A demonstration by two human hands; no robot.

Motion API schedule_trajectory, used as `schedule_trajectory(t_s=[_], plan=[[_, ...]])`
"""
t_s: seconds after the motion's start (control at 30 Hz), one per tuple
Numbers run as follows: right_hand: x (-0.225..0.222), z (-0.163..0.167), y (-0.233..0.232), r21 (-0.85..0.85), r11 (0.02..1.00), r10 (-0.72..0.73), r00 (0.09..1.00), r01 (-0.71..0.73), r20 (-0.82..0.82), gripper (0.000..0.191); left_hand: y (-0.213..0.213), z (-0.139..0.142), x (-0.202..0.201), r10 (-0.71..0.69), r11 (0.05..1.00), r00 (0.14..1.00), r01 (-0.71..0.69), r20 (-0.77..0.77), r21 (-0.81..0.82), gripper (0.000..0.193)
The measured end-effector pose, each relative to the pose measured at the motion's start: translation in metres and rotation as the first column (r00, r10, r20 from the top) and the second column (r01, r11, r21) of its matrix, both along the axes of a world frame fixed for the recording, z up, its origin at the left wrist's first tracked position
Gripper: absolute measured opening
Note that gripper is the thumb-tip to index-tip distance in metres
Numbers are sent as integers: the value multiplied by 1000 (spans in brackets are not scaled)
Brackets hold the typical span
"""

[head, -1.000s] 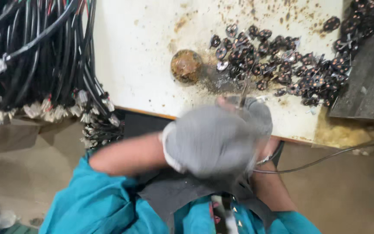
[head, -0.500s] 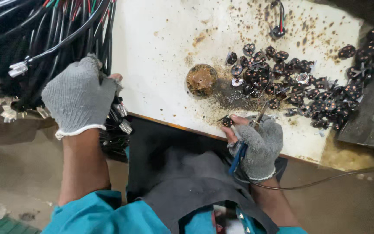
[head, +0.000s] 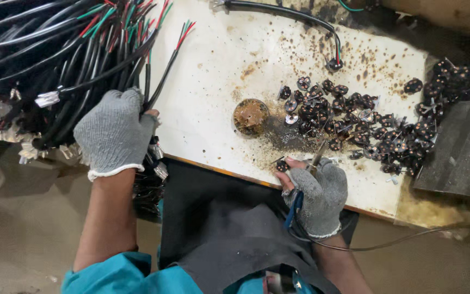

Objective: The person solders wires to electrical plug connectors at a workbench. They hold a wire and plug in one hand, apply a soldering iron with the other, dip the wired plug into a flux container, and set finished plugs aside with a pile of completed connectors on the bench.

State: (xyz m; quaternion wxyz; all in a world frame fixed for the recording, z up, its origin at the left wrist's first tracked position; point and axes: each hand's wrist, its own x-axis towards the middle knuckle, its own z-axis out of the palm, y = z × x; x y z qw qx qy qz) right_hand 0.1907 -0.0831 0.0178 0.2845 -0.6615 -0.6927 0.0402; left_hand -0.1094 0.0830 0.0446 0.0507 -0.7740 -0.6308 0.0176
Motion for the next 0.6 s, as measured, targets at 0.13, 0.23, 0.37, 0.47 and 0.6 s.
schedule_trajectory(t_s=[0.13,0.23,0.37,0.47,0.6], plan=[[0,-1,0,21,1000,-9,1000,9,-14,39,3,-3,-10,-65,993,992,54,111,106,20],[1,-4,-3,58,998,17,1000,-15,-24,40,1,-3,-26,-84,964,919,-23,386,265,10],[2,-6,-3,25,1000,20,999,-19,-42,39,-18,-9,-20,-236,960,667,49,707,274,7],[-1,-5,1,-27,999,-31,1000,31,-1,37,-39,-18,10,-327,945,442,161,835,285,6],[0,-6,-5,-52,998,-48,985,40,-164,36,-55,-29,47,58,867,801,256,596,-428,7]])
